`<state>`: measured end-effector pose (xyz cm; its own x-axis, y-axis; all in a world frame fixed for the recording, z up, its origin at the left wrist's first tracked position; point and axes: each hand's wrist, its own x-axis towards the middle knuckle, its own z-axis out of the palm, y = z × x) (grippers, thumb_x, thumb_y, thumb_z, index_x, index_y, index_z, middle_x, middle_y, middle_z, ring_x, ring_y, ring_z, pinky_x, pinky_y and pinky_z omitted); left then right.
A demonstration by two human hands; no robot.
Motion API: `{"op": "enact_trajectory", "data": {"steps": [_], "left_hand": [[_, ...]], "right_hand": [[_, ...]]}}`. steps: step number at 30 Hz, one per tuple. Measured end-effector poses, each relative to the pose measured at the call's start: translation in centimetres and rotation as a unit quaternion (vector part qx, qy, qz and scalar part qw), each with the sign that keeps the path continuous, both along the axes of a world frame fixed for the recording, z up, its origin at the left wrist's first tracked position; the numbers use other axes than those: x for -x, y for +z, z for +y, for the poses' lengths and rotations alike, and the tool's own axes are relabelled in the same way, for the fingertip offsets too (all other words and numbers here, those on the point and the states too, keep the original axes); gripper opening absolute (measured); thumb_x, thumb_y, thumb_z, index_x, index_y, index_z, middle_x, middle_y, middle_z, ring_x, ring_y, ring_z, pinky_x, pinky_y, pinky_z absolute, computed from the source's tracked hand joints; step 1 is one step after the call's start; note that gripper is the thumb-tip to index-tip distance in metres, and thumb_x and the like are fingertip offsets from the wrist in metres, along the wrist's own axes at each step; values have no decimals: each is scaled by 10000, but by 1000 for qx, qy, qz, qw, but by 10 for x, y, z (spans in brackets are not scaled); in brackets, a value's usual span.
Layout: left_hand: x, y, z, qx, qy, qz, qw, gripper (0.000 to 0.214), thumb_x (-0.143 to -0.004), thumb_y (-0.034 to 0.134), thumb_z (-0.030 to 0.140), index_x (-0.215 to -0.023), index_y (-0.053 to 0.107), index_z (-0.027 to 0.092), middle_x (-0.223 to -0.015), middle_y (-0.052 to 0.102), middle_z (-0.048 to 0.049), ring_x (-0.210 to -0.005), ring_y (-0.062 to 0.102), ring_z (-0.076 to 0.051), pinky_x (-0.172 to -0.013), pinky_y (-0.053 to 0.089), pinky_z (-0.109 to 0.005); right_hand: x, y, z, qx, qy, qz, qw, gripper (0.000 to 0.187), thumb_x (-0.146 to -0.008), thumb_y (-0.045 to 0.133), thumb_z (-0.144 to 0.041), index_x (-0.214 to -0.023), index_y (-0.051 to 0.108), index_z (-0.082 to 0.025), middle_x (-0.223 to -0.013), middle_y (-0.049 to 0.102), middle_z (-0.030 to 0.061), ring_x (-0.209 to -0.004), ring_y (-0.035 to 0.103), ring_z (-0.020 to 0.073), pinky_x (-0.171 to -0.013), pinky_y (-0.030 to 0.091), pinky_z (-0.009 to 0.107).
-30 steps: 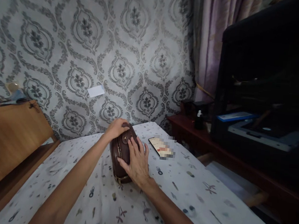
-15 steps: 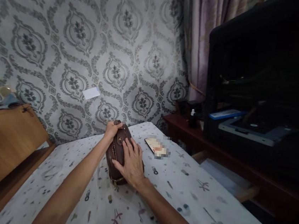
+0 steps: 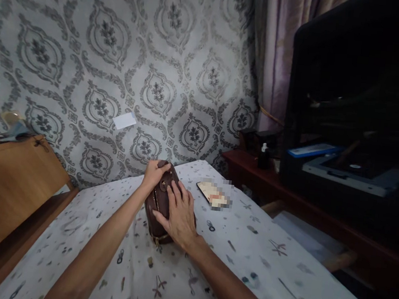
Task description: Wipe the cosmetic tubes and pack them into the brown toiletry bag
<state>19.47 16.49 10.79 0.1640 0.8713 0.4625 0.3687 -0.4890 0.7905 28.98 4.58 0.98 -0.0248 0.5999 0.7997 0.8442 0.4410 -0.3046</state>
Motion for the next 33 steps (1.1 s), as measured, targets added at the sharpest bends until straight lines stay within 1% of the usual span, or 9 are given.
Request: {"op": "enact_trajectory", "data": {"steps": [3, 6, 9, 13, 15, 18, 22, 27, 33], "left_hand": [[1, 1, 0, 22, -23, 0, 999, 275, -652, 670, 423, -564, 600, 172, -549, 564, 12, -566, 477, -135, -585, 356, -263], [9, 8, 4, 57, -50, 0, 997, 311, -652, 685, 468, -628, 638, 161, -610, 623, -10, -597, 524, -146, -617, 396, -269], [27, 18, 8, 77, -62, 4, 995, 329, -617, 727, 472, -697, 664, 160, -657, 645, -7, -626, 542, -145, -633, 403, -263], [58, 24, 6, 82, -49, 18, 995, 308, -539, 781, 415, -666, 663, 160, -639, 629, 8, -647, 531, -137, -668, 386, -258], [68, 20, 3, 86, -42, 24, 995, 299, -542, 779, 406, -676, 675, 160, -639, 632, 4, -655, 531, -142, -671, 382, -262], [72, 10, 0, 89, -29, 24, 995, 280, -590, 752, 409, -698, 678, 161, -637, 626, 3, -652, 523, -144, -642, 366, -259], [65, -1, 5, 85, -14, 6, 996, 210, -600, 737, 333, -640, 633, 156, -580, 568, 31, -598, 485, -121, -607, 342, -246], [57, -7, 11, 64, 19, -33, 997, 173, -578, 722, 203, -567, 553, 169, -505, 488, 71, -538, 422, -98, -585, 311, -233], [57, -17, -1, 46, 38, -111, 992, 186, -621, 703, 291, -602, 558, 175, -553, 515, 50, -567, 457, -112, -596, 325, -240]], "right_hand": [[0, -1, 1, -4, -3, -1, 1000, 661, -868, 589, -503, -1371, 497, -83, -1486, 456, 212, -1418, 314, 354, -1119, 292, 555], [0, -3, 3, -10, -1, -2, 1000, 651, -883, 565, -511, -1379, 489, -97, -1489, 454, 207, -1413, 321, 354, -1106, 303, 555], [-1, -5, 4, -20, -2, -1, 1000, 638, -898, 544, -516, -1382, 488, -106, -1491, 454, 200, -1404, 333, 362, -1094, 307, 558], [-1, -6, 6, -30, 1, -1, 1000, 639, -907, 530, -524, -1378, 486, -94, -1479, 468, 206, -1403, 336, 366, -1091, 305, 550], [-1, -6, 6, -31, 2, -4, 1000, 634, -912, 521, -528, -1379, 486, -102, -1474, 474, 204, -1402, 338, 363, -1090, 306, 547], [0, -7, 7, -34, -2, -5, 999, 644, -912, 521, -528, -1383, 478, -91, -1467, 479, 211, -1400, 336, 361, -1090, 305, 550], [1, -8, 7, -40, -6, -4, 999, 648, -915, 516, -521, -1388, 466, -80, -1457, 484, 218, -1402, 324, 361, -1083, 310, 557], [1, -10, 8, -42, -5, -7, 999, 643, -926, 493, -528, -1388, 464, -80, -1449, 486, 222, -1401, 325, 354, -1083, 310, 554], [0, -11, 8, -47, -13, -20, 999, 661, -937, 456, -553, -1396, 457, -77, -1439, 500, 217, -1390, 337, 357, -1068, 319, 541]]}}
